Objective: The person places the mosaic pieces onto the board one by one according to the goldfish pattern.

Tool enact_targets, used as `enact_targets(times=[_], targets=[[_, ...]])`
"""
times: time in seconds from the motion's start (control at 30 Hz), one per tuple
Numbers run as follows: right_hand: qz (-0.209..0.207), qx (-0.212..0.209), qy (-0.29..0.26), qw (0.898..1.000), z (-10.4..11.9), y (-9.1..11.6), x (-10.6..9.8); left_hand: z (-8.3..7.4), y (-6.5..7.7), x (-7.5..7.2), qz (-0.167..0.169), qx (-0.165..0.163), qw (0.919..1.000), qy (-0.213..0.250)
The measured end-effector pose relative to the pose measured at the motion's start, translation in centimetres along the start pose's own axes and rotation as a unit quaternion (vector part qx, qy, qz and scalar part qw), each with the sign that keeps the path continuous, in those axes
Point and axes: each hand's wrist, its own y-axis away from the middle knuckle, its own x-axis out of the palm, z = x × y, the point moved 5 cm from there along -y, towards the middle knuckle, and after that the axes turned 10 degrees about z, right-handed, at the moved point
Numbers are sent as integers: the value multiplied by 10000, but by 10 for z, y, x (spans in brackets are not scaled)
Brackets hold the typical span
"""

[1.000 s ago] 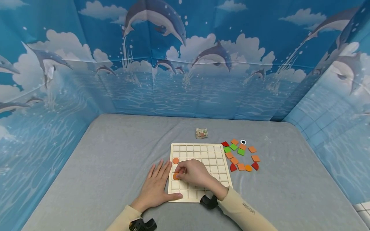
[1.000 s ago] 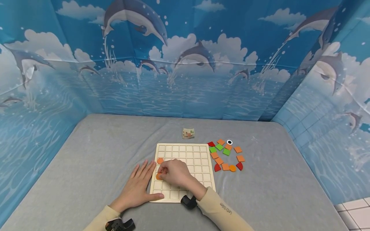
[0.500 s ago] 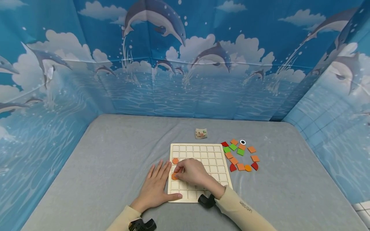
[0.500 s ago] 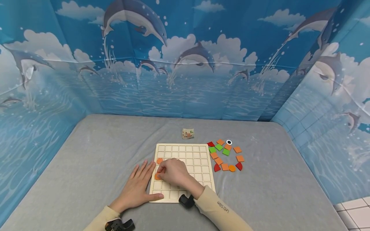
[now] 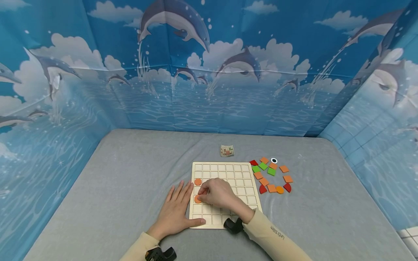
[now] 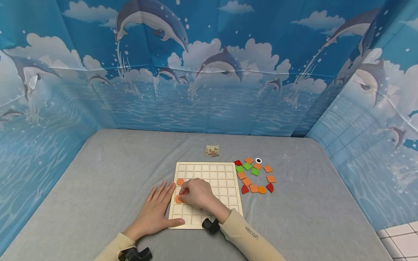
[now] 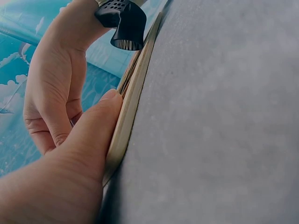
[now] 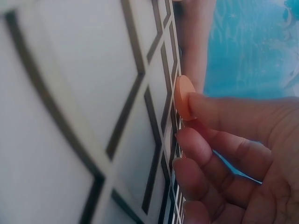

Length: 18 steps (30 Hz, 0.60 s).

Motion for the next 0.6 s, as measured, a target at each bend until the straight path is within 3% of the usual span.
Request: enact_targets(times=[0.6], targets=[[55, 2, -63, 10000, 1, 1, 1, 1, 0, 1, 37, -11, 10000, -31]])
